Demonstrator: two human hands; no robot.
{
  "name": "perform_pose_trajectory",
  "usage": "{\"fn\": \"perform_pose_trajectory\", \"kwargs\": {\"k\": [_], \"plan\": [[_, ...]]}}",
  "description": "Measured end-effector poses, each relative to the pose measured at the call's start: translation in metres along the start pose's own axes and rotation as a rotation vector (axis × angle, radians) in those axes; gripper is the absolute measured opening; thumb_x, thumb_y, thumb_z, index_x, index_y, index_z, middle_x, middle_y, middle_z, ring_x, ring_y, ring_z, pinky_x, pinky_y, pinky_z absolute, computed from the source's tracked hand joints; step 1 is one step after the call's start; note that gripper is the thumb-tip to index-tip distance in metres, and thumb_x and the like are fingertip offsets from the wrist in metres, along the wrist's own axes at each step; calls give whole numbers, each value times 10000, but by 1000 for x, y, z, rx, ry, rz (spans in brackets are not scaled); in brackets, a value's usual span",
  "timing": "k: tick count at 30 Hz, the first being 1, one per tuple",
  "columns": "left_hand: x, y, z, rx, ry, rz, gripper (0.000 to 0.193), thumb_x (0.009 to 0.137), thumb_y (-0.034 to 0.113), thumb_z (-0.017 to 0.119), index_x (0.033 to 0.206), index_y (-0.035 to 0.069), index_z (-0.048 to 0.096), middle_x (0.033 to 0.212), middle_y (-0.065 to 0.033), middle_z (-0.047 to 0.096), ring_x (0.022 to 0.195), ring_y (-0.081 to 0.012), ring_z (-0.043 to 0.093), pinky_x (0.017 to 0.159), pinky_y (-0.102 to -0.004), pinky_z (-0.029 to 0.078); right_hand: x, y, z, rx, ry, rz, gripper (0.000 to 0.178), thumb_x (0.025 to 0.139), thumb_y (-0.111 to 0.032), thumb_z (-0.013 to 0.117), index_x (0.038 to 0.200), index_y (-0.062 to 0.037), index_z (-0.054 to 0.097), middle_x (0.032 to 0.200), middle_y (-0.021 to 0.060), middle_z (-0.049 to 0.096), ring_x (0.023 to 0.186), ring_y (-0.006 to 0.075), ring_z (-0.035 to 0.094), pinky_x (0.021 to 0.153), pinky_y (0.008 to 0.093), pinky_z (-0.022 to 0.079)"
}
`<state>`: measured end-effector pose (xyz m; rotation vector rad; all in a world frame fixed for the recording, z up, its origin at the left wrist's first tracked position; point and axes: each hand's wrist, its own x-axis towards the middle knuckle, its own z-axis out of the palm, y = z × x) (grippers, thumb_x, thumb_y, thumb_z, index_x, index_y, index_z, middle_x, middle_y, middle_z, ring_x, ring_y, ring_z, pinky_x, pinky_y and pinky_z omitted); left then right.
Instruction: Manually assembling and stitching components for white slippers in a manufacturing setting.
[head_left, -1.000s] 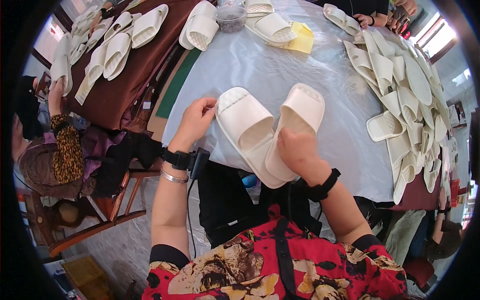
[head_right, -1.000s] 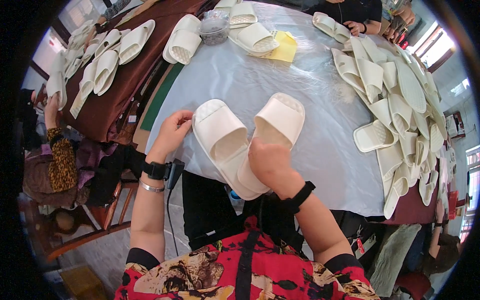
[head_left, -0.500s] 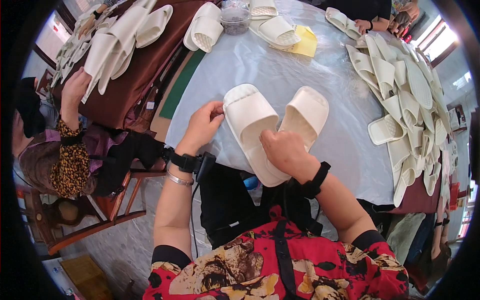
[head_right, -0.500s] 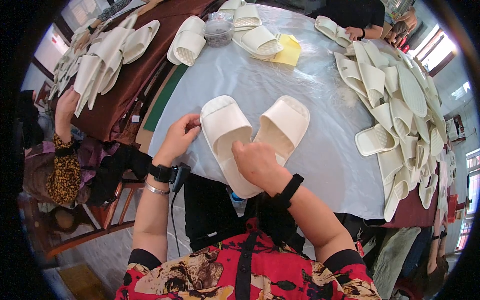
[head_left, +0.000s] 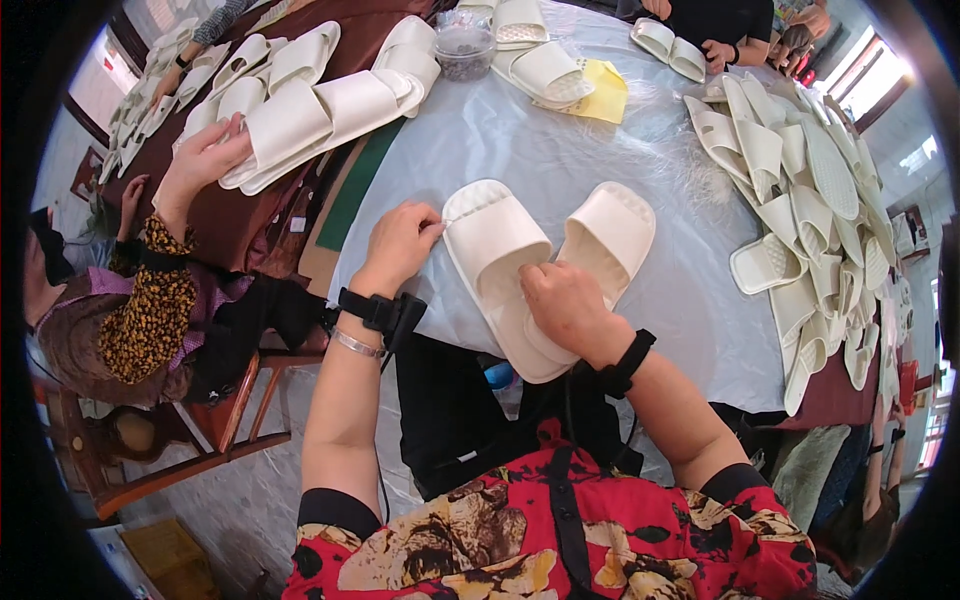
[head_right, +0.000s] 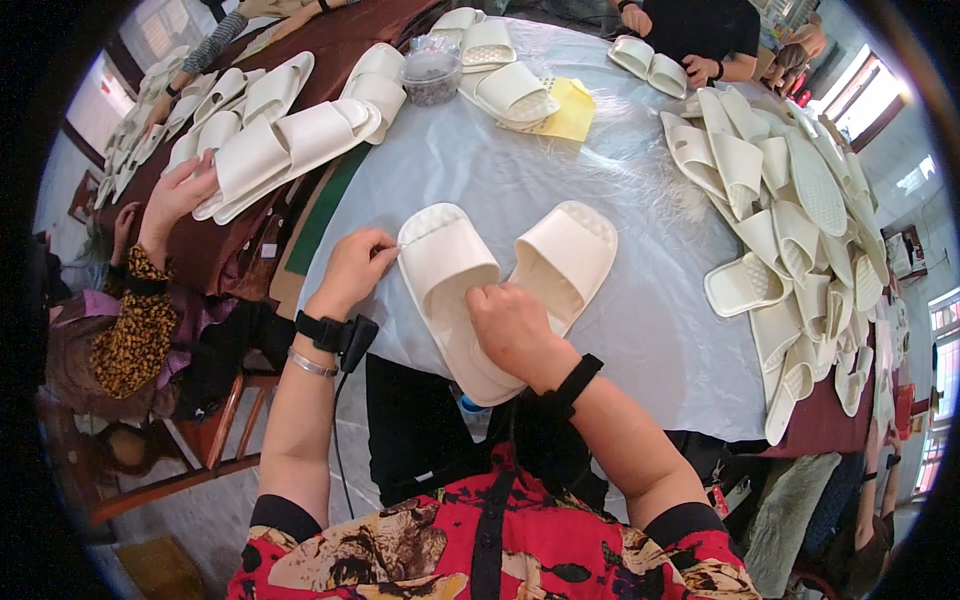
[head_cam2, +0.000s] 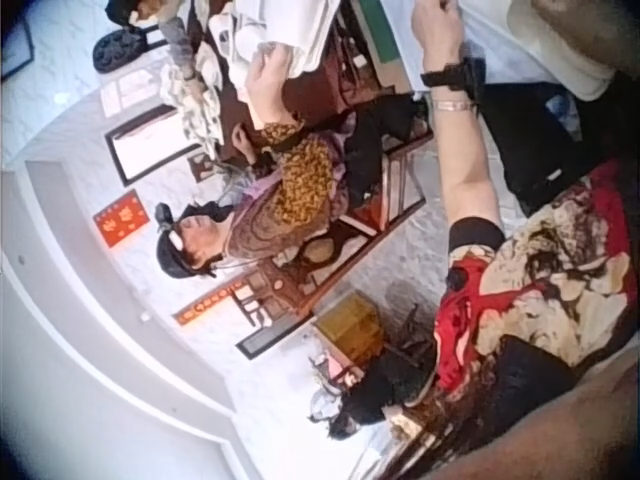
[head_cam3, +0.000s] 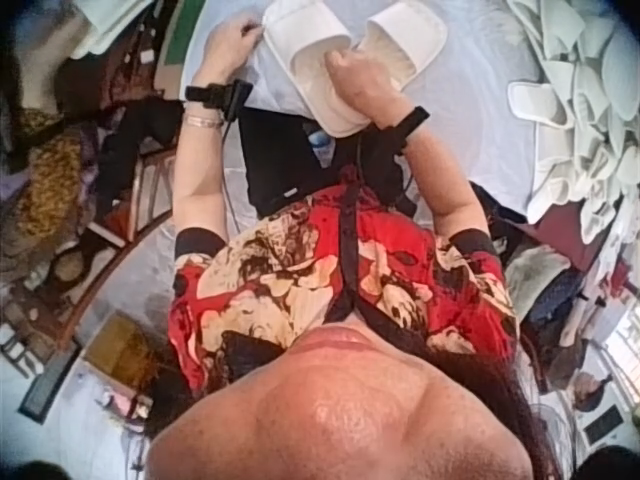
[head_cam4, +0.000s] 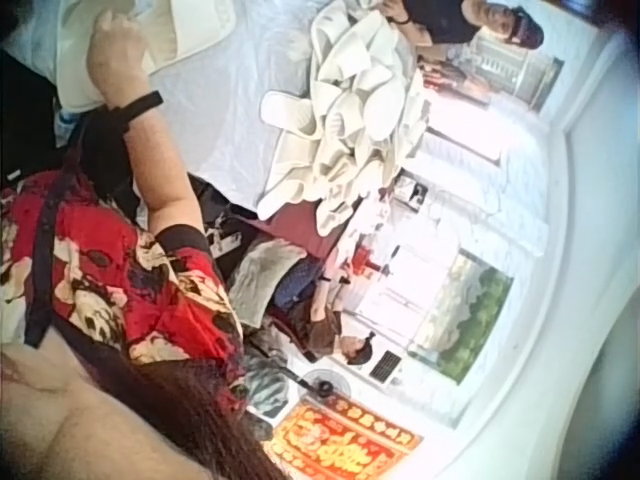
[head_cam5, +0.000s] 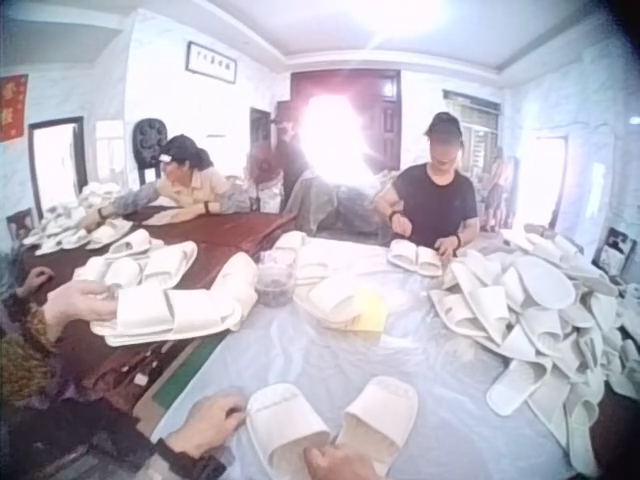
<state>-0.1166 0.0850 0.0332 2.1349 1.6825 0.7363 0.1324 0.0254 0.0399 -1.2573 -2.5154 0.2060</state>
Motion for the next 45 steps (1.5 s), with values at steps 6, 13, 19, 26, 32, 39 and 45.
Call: {"fn": "perform_pose_trajectory", "kwargs": {"k": [6, 13, 19, 26, 32, 39, 45], "plan": [[-2, -6, -11, -435, -146, -144, 156, 827, 152, 653, 865, 3, 682, 743, -65, 667, 679, -137, 609, 630, -269, 460, -15, 7, -10, 105, 114, -32, 42, 781, -72, 547, 763, -42, 523, 721, 127, 604, 717, 288, 622, 589, 399, 502], [20, 28, -25, -916, 121, -204, 138, 914, 181, 603, 922, 51, 649, 866, -23, 673, 784, -91, 615, 701, -213, 464, -42, 7, -61, 151, 303, -20, 84, 787, -70, 611, 730, -50, 551, 661, 105, 574, 659, 262, 601, 551, 389, 482], [51, 65, -2, -1143, 172, -228, 146, 912, 200, 605, 937, 56, 619, 843, -43, 648, 761, -98, 603, 669, -220, 466, -60, -13, -110, 347, 268, -88, 160, 758, -26, 661, 705, -39, 511, 669, 91, 553, 672, 283, 592, 571, 373, 479], [92, 123, 45, -668, -464, 138, 165, 874, 195, 633, 815, 45, 600, 874, -74, 650, 797, -151, 611, 712, -279, 484, -56, -25, -81, 658, 479, -346, 193, 746, 1, 641, 699, -29, 457, 762, 113, 583, 734, 320, 595, 645, 395, 493], [101, 148, 101, -393, -443, 504, 215, 773, 226, 685, 781, 14, 649, 1026, -214, 642, 993, -342, 602, 843, -387, 467, -62, -10, -44, 600, 333, -217, 188, 782, -75, 655, 708, -28, 489, 667, 130, 522, 663, 322, 560, 580, 411, 461], [89, 165, 107, -234, -427, 336, 243, 800, 252, 649, 819, 10, 647, 824, -188, 662, 783, -332, 637, 700, -395, 492, -83, 22, -36, 516, 450, 182, 132, 794, -101, 653, 751, -25, 554, 706, 150, 549, 680, 350, 553, 614, 429, 451], [64, 148, 85, -214, -368, 258, 240, 825, 234, 628, 874, 0, 627, 802, -185, 652, 756, -326, 630, 679, -379, 491, -99, 48, -21, 372, 441, 238, 78, 788, -73, 624, 775, -17, 571, 779, 152, 571, 776, 343, 564, 696, 424, 473]]}}
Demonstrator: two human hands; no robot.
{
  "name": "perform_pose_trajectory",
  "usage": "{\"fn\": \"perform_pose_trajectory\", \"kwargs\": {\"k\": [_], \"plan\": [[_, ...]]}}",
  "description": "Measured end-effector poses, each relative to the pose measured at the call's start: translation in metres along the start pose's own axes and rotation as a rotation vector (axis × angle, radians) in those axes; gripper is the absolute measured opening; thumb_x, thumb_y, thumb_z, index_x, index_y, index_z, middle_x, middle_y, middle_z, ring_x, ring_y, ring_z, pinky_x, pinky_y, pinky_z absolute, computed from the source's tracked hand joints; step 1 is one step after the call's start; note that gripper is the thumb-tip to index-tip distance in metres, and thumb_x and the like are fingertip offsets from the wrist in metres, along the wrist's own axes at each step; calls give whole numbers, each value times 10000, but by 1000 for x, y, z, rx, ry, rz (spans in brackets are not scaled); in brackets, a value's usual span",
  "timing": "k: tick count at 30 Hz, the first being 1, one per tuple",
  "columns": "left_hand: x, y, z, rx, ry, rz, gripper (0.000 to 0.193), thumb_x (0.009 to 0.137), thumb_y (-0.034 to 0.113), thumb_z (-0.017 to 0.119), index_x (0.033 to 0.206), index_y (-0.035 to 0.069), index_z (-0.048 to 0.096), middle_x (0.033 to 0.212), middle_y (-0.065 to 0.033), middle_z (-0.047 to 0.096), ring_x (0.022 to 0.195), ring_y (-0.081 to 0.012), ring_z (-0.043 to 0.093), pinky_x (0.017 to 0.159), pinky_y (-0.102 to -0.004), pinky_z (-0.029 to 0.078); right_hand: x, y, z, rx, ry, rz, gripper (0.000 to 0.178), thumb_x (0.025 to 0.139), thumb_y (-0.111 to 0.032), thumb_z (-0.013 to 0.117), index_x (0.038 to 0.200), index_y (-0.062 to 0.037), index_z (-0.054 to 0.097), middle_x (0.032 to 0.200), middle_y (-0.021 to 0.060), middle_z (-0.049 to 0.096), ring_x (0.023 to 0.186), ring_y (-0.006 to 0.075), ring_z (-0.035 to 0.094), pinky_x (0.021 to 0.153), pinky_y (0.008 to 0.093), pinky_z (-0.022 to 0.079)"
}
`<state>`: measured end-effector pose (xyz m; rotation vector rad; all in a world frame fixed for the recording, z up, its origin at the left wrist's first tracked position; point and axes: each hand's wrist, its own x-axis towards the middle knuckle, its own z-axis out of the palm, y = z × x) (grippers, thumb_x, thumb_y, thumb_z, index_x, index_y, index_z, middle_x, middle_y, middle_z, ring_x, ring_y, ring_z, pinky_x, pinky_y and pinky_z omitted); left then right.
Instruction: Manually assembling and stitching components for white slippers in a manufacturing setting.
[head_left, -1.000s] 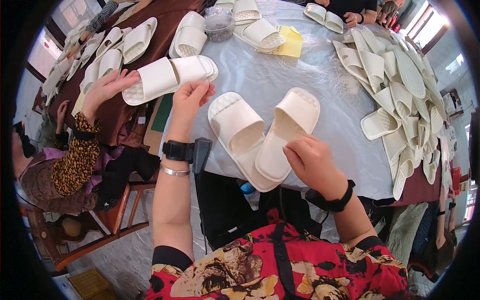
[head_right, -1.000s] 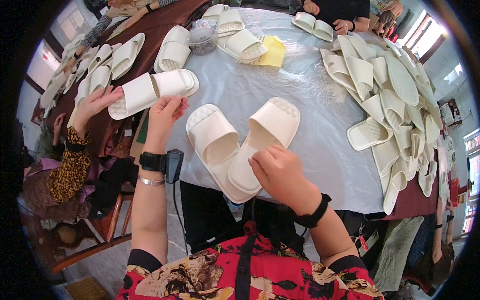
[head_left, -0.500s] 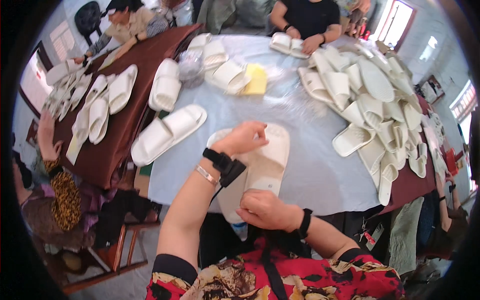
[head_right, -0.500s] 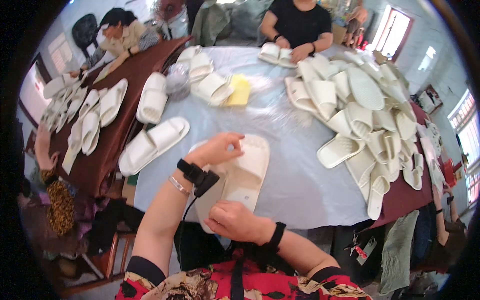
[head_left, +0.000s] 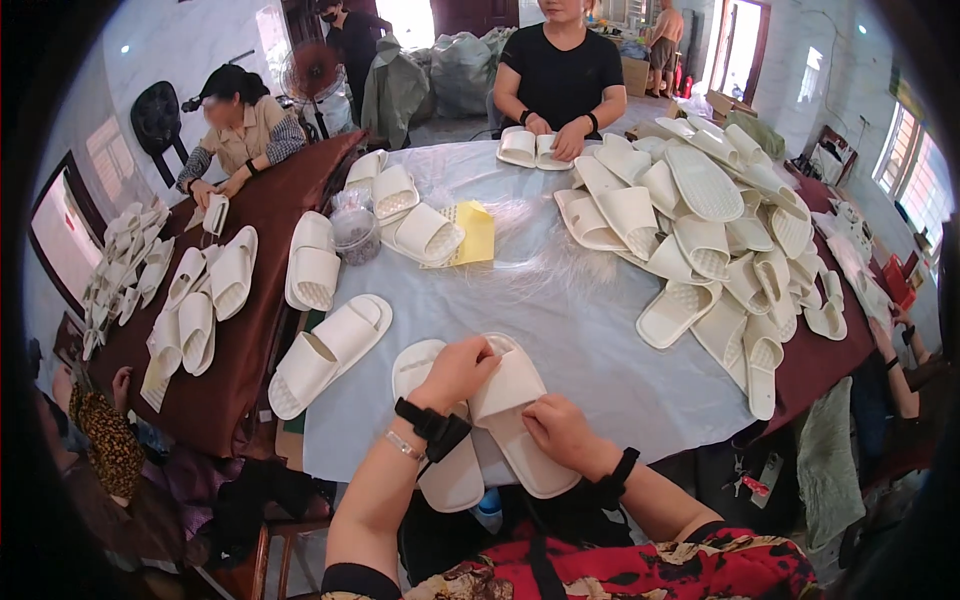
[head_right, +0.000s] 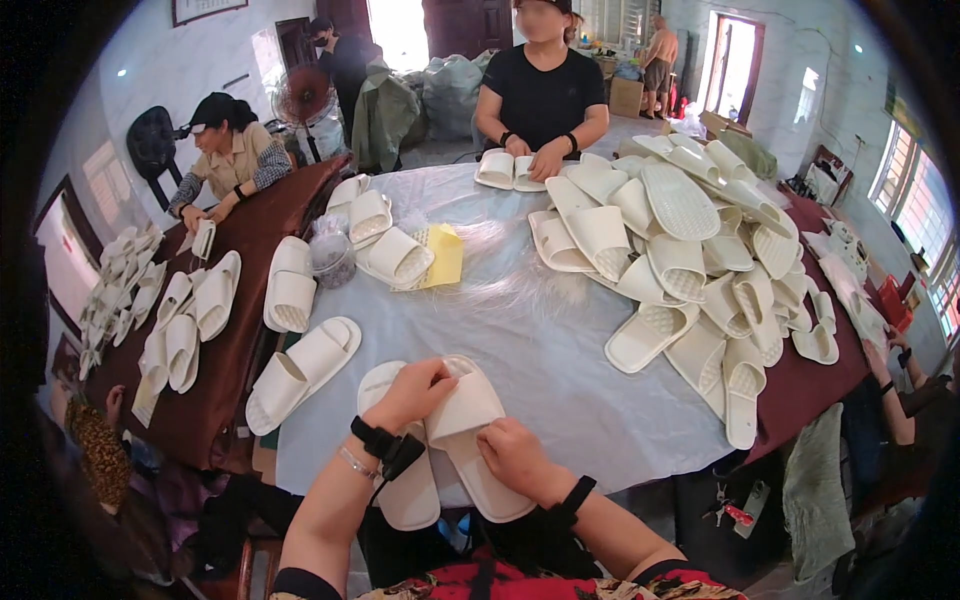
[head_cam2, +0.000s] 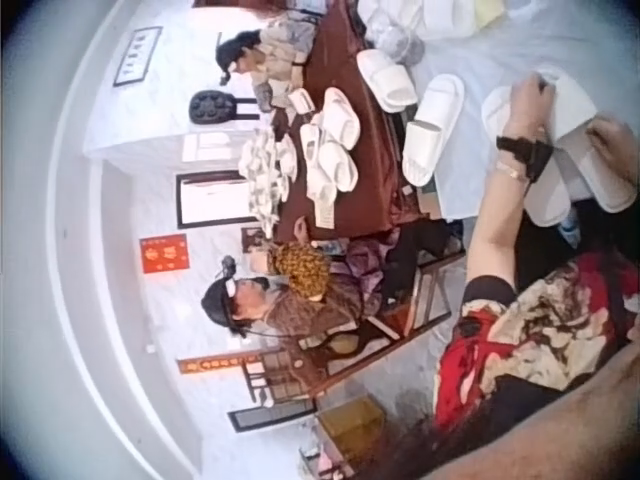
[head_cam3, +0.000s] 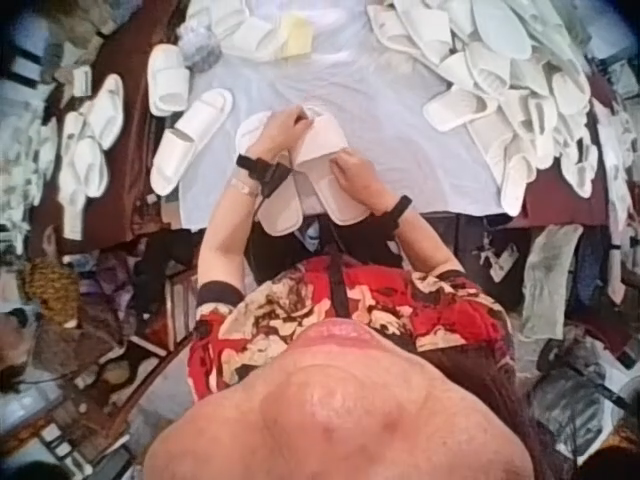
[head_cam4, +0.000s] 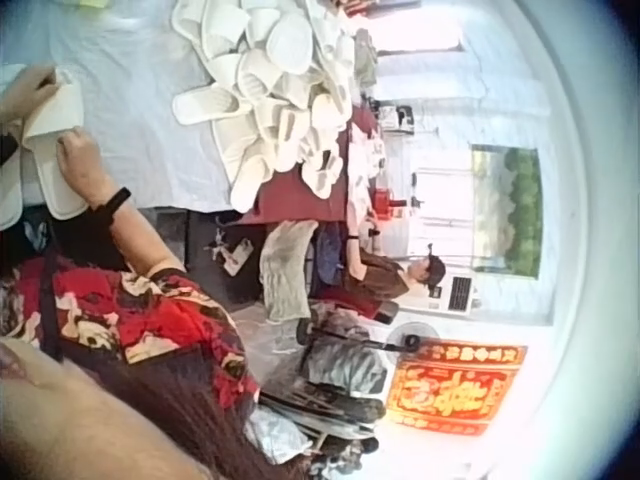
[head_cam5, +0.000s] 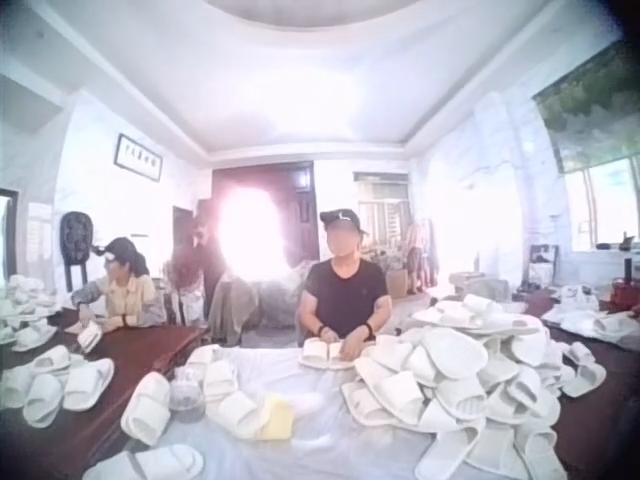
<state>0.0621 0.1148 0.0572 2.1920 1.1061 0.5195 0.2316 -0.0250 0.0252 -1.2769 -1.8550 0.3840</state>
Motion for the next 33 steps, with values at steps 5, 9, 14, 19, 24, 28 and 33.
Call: {"fn": "perform_pose_trajectory", "kwargs": {"k": [5, 9, 14, 19, 24, 28, 33], "plan": [[-4, -16, -2, -213, 23, -42, 222, 857, 213, 606, 897, -4, 625, 782, -139, 651, 715, -236, 611, 658, -341, 481, 0, -5, 3, -135, -20, -108, 98, 749, -70, 623, 811, -8, 579, 828, 151, 577, 827, 348, 555, 761, 421, 476], [-6, -34, 0, -504, -174, -121, 194, 914, 191, 567, 966, 11, 613, 832, 19, 598, 756, -76, 529, 648, -238, 442, 4, -16, -8, -259, -156, -143, 338, 736, -118, 642, 1040, 13, 572, 1078, 218, 559, 1072, 375, 504, 961, 437, 400], [-17, -1, 13, -738, -219, -232, 223, 943, 189, 518, 1074, 26, 597, 896, 32, 593, 787, -57, 520, 657, -212, 426, -3, -11, -7, -342, -294, -263, 530, 760, -217, 644, 1208, 30, 507, 1259, 258, 483, 1240, 390, 411, 1080, 466, 283], [-25, -9, 32, -409, -69, -92, 228, 900, 190, 539, 969, -12, 619, 870, -98, 667, 796, -163, 597, 724, -314, 479, -6, -10, 11, -250, -509, -89, 612, 777, -355, 646, 1231, 26, 492, 1279, 266, 466, 1257, 408, 382, 1072, 476, 269], [-27, 1, 21, -237, -34, -61, 234, 874, 210, 571, 940, -9, 620, 835, -122, 665, 778, -191, 608, 712, -330, 484, -5, -5, 14, -321, -415, -115, 573, 802, -345, 625, 1225, 21, 502, 1264, 242, 493, 1239, 403, 407, 1053, 487, 282], [-24, -17, 23, -392, -125, -99, 236, 870, 220, 595, 924, -8, 621, 810, -98, 654, 761, -160, 592, 704, -311, 481, -5, 4, 22, -375, -421, -156, 540, 812, -325, 613, 1228, 5, 514, 1252, 208, 520, 1233, 395, 423, 1047, 500, 284], [-19, -11, 14, -472, -278, -94, 219, 893, 236, 589, 938, 26, 629, 840, -19, 630, 786, -121, 560, 703, -287, 466, 4, 5, 15, -284, -369, -145, 570, 802, -291, 618, 1291, -36, 473, 1309, 207, 469, 1262, 396, 386, 1086, 475, 249]]}}
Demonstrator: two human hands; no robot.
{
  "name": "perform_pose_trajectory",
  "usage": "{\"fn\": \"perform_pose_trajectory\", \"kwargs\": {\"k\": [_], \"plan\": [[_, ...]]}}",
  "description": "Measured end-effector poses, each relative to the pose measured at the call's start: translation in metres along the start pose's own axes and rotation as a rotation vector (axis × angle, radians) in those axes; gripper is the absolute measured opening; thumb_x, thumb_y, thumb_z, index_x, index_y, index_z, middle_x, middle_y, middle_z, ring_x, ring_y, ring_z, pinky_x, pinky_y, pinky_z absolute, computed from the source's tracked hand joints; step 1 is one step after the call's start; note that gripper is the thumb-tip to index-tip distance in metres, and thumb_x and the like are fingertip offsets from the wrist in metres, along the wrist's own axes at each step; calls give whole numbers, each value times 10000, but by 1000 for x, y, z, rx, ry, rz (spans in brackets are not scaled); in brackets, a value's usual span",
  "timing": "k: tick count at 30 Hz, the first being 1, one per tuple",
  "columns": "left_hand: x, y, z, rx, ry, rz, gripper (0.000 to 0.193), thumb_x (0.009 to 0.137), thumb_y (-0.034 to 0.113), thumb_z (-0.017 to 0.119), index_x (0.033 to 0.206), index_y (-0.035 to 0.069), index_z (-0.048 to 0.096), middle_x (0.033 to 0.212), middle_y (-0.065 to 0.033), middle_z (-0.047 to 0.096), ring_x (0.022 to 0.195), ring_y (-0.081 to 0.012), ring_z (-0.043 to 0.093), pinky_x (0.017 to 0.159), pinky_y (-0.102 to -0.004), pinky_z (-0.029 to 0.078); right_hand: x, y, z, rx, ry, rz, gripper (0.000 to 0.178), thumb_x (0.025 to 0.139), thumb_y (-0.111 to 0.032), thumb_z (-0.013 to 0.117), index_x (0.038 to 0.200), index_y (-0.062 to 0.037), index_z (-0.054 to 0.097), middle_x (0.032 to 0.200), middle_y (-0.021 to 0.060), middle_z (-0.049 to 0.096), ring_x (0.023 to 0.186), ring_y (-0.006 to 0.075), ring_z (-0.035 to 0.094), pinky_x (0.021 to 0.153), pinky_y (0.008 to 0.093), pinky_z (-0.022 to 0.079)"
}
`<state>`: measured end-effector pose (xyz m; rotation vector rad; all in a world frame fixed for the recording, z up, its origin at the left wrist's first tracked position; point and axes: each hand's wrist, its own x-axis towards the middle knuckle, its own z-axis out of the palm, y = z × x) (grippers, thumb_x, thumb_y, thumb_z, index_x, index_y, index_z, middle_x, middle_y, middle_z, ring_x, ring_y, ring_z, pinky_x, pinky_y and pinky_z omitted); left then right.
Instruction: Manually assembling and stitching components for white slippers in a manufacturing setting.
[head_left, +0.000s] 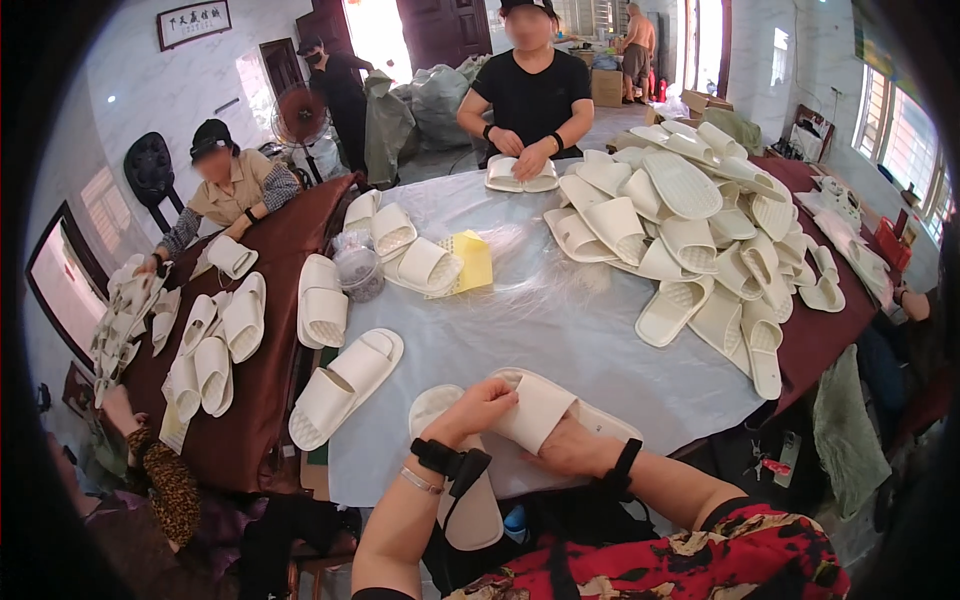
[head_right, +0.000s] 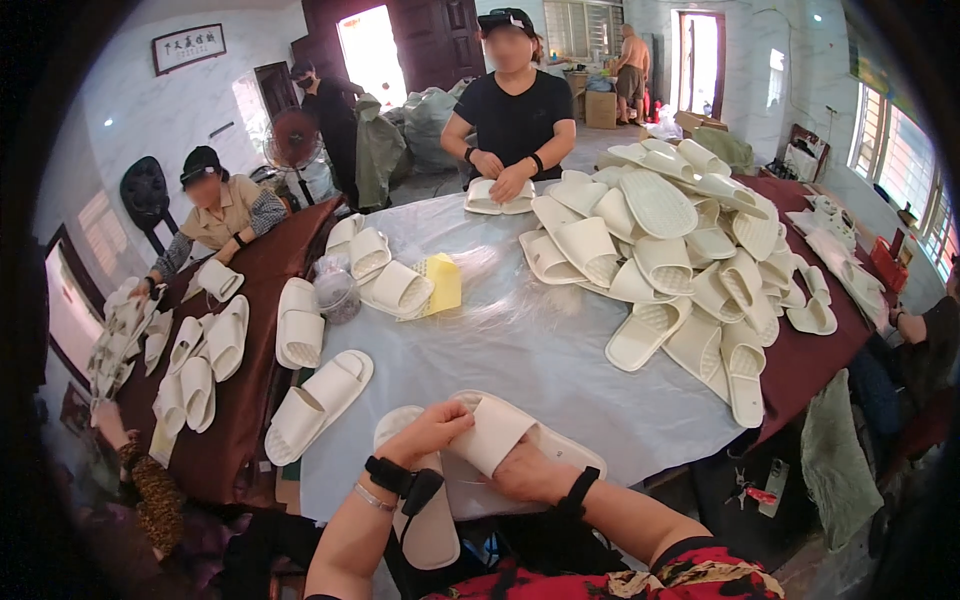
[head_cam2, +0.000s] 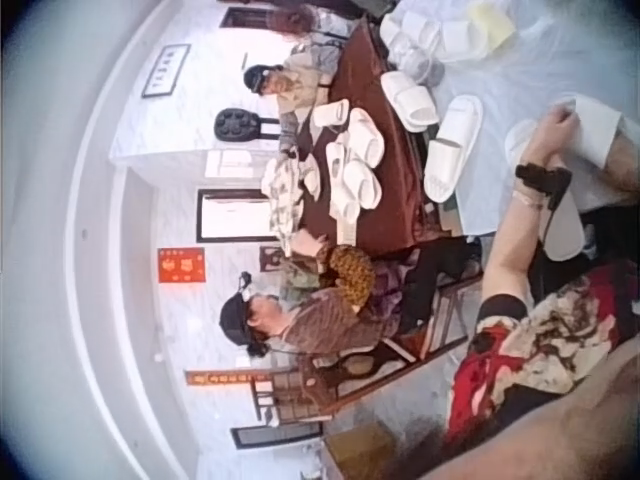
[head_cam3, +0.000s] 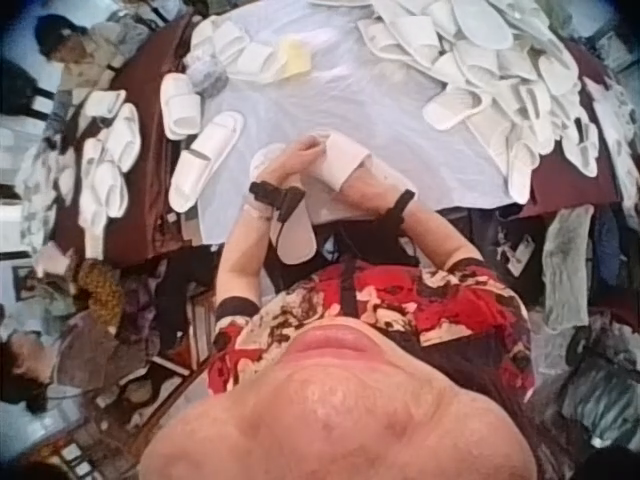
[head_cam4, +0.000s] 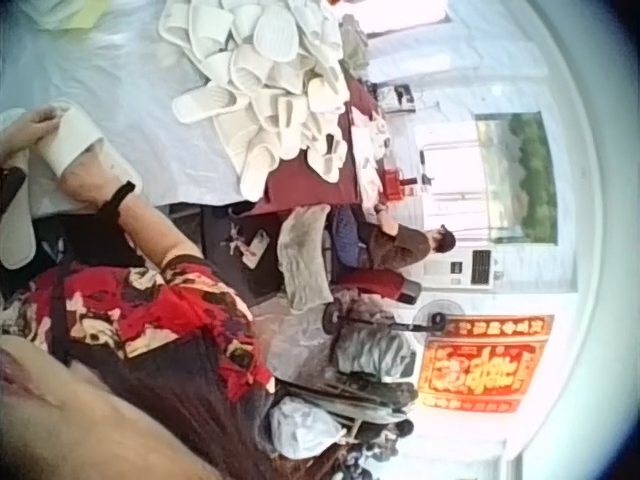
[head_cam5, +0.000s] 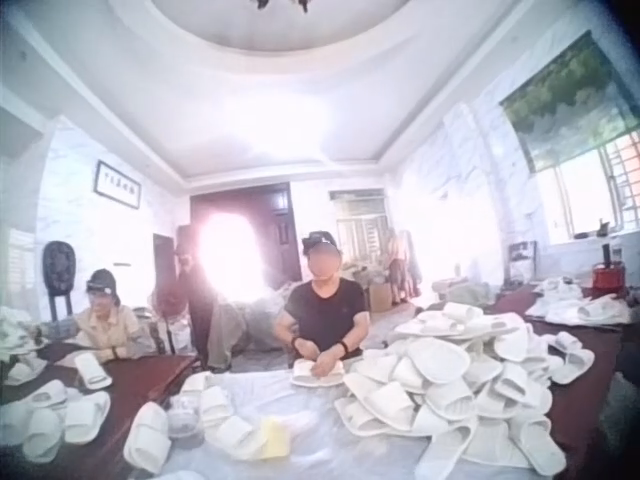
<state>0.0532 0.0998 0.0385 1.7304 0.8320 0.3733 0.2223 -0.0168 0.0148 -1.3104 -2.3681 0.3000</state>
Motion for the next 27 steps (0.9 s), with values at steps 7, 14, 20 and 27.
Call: {"fn": "perform_pose_trajectory", "kwargs": {"k": [7, 14, 20, 27], "plan": [[-7, 22, -12, -265, -302, -224, 181, 912, 307, 597, 996, 147, 601, 842, 82, 545, 732, -41, 473, 657, -234, 428, 3, -22, -32, 78, -68, 13, 644, 780, -242, 658, 1347, -58, 417, 1408, 201, 350, 1327, 390, 286, 1115, 463, 210], [-8, 17, -19, -542, -425, -328, 92, 925, 258, 591, 910, 168, 577, 850, 88, 540, 783, -62, 523, 698, -240, 459, -5, -9, -8, 62, -23, -43, 604, 825, -318, 620, 1329, -43, 434, 1368, 211, 403, 1304, 401, 317, 1105, 480, 211], [-4, 5, -15, -577, -421, -315, 91, 919, 245, 602, 903, 160, 577, 847, 79, 548, 802, -67, 535, 703, -244, 462, -5, -5, -7, 46, -99, -45, 594, 845, -357, 593, 1329, -47, 439, 1358, 211, 418, 1299, 401, 326, 1099, 487, 209], [-1, 3, -20, -391, -289, -294, 145, 908, 258, 605, 903, 114, 585, 847, 44, 572, 772, -83, 542, 704, -247, 470, -8, 2, -15, -91, -113, -45, 586, 810, -322, 614, 1320, -74, 464, 1343, 190, 451, 1285, 374, 365, 1081, 516, 220]]}}
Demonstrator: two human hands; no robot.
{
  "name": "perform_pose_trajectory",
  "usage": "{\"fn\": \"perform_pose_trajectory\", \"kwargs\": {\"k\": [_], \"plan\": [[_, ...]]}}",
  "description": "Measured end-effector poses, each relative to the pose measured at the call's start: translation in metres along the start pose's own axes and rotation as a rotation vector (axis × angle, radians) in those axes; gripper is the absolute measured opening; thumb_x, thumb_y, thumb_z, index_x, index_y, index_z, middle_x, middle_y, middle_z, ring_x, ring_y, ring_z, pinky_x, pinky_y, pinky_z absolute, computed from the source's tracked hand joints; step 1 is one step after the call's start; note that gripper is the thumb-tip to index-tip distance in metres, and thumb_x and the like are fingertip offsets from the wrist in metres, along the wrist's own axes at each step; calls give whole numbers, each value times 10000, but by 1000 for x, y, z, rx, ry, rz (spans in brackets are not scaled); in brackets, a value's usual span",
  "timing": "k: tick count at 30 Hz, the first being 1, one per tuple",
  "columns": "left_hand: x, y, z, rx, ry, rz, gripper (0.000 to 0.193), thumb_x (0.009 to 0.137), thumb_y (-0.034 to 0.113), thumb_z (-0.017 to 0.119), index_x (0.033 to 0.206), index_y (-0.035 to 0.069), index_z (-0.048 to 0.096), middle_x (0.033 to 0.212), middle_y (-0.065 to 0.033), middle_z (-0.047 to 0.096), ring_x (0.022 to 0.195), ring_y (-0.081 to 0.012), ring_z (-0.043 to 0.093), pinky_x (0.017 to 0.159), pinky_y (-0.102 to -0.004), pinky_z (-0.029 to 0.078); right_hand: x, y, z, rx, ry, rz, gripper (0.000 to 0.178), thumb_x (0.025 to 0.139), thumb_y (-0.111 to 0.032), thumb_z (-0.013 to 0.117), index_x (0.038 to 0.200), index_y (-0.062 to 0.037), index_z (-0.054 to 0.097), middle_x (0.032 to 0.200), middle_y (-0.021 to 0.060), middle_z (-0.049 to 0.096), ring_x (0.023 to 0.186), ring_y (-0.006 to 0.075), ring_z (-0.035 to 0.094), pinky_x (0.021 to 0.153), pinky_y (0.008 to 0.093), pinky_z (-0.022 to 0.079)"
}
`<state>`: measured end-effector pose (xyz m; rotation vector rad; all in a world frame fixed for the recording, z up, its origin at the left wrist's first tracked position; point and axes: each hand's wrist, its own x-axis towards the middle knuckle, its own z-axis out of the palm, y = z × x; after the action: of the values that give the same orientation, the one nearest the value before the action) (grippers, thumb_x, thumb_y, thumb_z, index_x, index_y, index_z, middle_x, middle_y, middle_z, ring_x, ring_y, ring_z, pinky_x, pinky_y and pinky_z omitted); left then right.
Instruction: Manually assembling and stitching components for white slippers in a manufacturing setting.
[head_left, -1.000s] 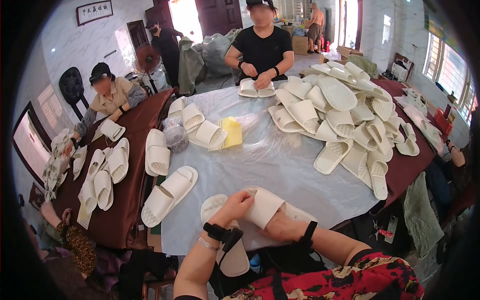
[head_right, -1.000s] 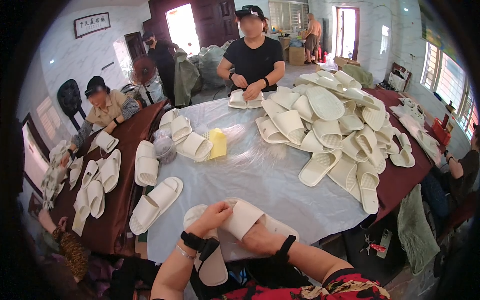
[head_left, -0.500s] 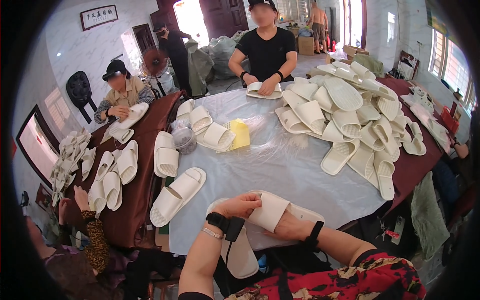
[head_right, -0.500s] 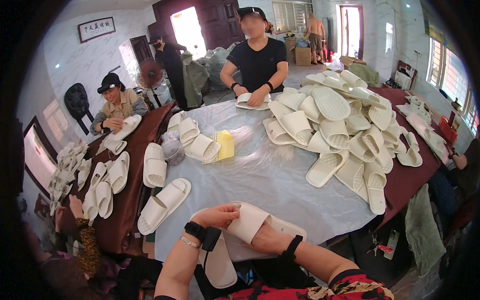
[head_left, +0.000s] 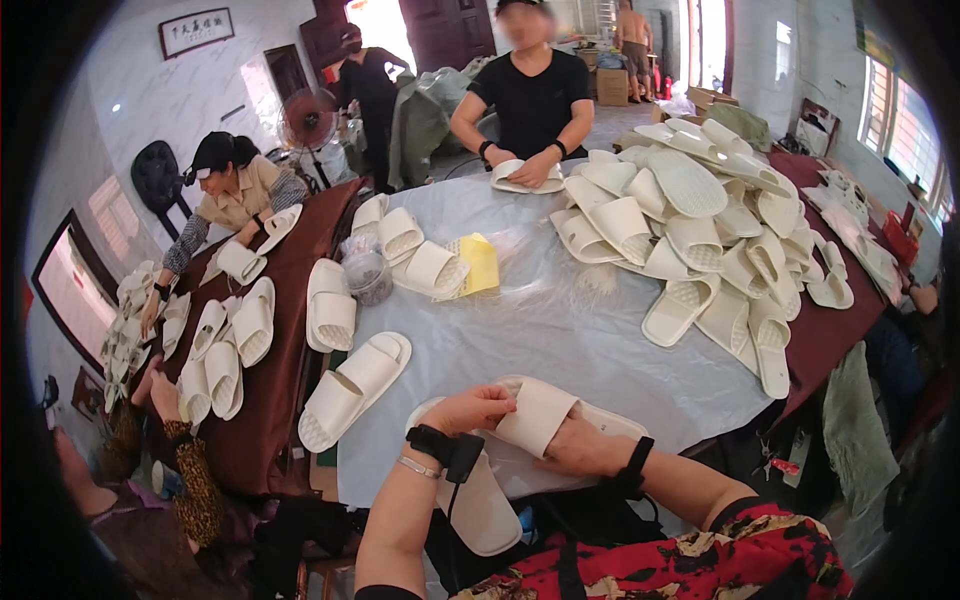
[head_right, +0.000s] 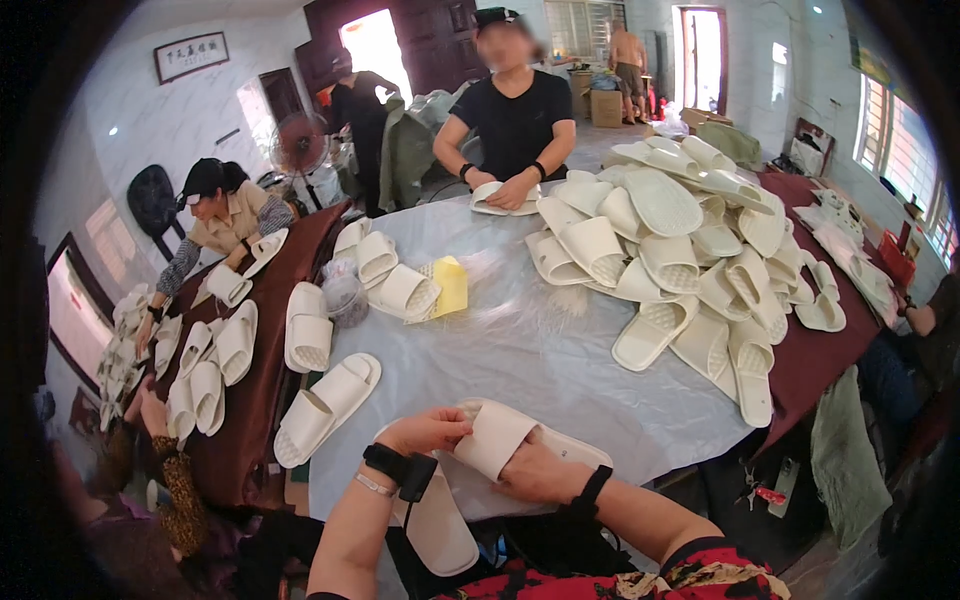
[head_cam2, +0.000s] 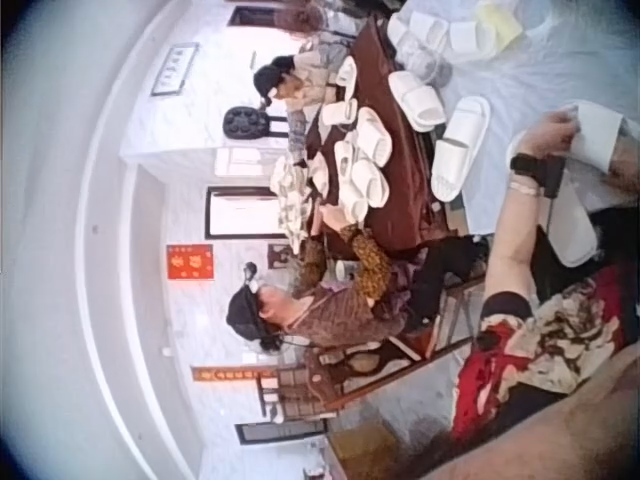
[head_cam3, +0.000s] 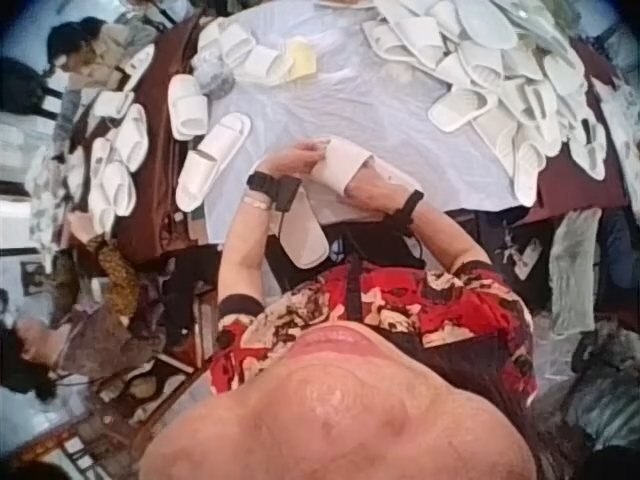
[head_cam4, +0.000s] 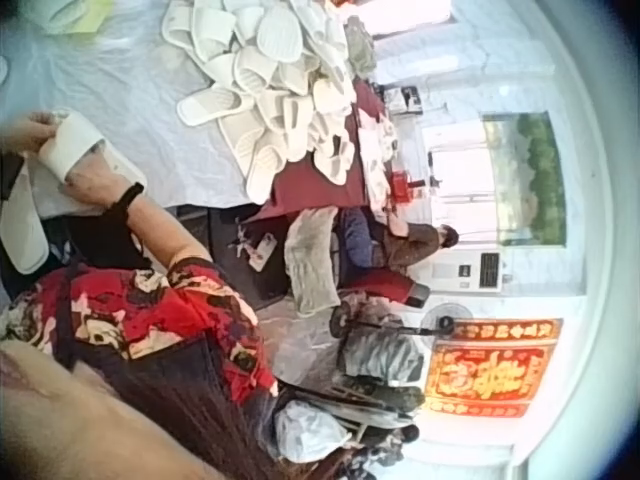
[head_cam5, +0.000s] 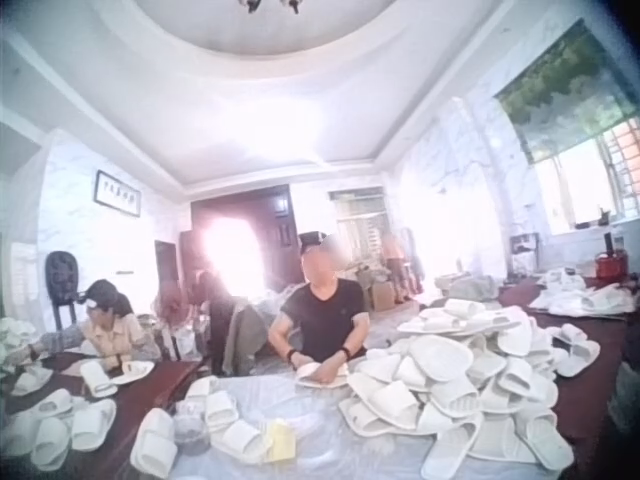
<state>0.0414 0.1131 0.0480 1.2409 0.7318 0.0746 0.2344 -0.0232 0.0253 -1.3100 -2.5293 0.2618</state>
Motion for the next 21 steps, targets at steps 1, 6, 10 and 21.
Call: {"fn": "perform_pose_trajectory", "kwargs": {"k": [1, 6, 10, 21], "plan": [[-4, -5, -6, -7, 43, 16, 171, 905, 266, 602, 919, 96, 592, 854, 31, 579, 765, -88, 546, 700, -250, 473, 1, 1, 0, -51, -69, -5, 574, 798, -307, 620, 1305, -77, 483, 1324, 180, 477, 1280, 363, 378, 1074, 518, 230], [-22, -6, -14, 201, 126, 82, 247, 853, 274, 611, 909, 35, 641, 787, -14, 607, 714, -118, 568, 675, -259, 489, 2, 8, -6, 60, 70, -148, 513, 758, -238, 620, 1239, -77, 550, 1258, 176, 538, 1246, 356, 426, 1040, 537, 280], [12, -17, 1, 132, 242, 171, 238, 804, 268, 626, 830, 36, 668, 716, -9, 603, 638, -114, 546, 574, -268, 464, -2, 10, 5, -42, 120, -120, 485, 739, -136, 596, 1210, -28, 565, 1293, 210, 502, 1239, 425, 407, 1045, 554, 278], [27, -33, -1, 626, 676, 256, 204, 721, 146, 573, 752, -9, 704, 719, -146, 685, 600, -254, 648, 586, -366, 511, -6, 2, -30, 26, -104, -199, 291, 920, -109, 490, 1166, 34, 552, 1082, 248, 598, 997, 376, 580, 843, 429, 464]]}}
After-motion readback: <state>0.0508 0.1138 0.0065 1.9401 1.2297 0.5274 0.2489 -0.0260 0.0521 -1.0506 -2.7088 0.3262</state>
